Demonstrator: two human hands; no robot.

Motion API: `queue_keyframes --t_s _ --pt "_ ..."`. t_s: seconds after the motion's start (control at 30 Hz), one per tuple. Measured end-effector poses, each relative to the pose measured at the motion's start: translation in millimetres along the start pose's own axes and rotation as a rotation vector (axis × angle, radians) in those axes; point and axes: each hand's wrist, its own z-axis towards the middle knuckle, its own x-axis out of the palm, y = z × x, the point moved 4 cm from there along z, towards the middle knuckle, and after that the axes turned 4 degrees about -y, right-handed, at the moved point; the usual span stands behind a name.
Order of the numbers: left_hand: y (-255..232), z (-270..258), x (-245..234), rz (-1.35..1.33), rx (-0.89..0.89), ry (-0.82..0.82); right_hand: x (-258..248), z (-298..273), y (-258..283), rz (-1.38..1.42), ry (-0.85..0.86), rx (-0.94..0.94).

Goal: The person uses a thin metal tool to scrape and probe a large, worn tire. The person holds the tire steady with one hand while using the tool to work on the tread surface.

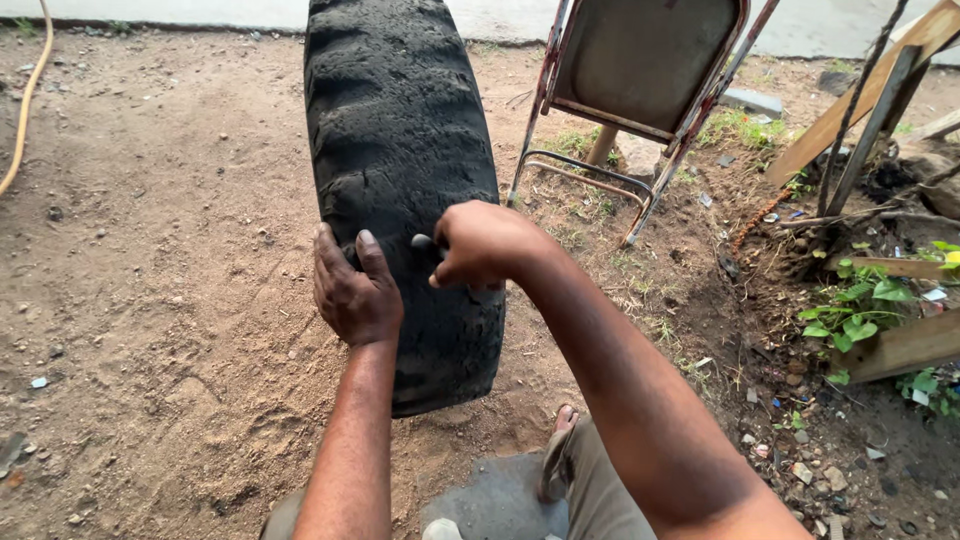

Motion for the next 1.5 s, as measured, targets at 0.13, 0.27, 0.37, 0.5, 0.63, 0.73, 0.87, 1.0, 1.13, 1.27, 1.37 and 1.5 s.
queue_keyframes --t_s 0.13,0.27,0.37,0.5,0.63,0.73,0.87,1.0,1.13,1.27,1.37,1.5 --pt "3 4 -4 -0.008 0.007 -0.008 0 8 8 0.039 0.062 -0.095" --pt "7 6 -4 -0.009 0.002 -0.005 1 8 4 0.028 0.041 -0.145" --pt "9 6 -4 0.007 0.016 0.005 3 7 0 0.006 -0.011 -0.156" --pt "7 5 -2 0.025 0.056 -0.016 16 -8 -3 -0.144 -0.189 -0.245" --pt "7 6 4 0.029 0.048 -0.020 63 -41 -4 -0.169 -0.327 -0.074" --pt "8 7 5 0.032 0.038 -0.023 115 -66 15 -0.091 -0.517 -0.066" --pt "8 11 0 0.013 0.029 -0.020 159 -80 28 0.043 -0.737 -0.183" --pt "13 8 -5 -0.018 0.012 -0.021 177 -83 28 0.035 -0.853 -0.278" --pt "18 9 -4 -0.116 -0.077 0.064 176 -69 32 0.012 -0.726 -0.218" --pt "23 17 -5 -0.279 -0.204 0.233 169 -59 47 -0.041 -0.755 -0.208" --pt "20 24 -6 -0.390 -0.291 0.345 175 -54 47 -0.019 -0.787 -0.207" --pt "16 28 -10 -0.452 -0.337 0.407 205 -56 24 0.244 -0.995 -0.296"
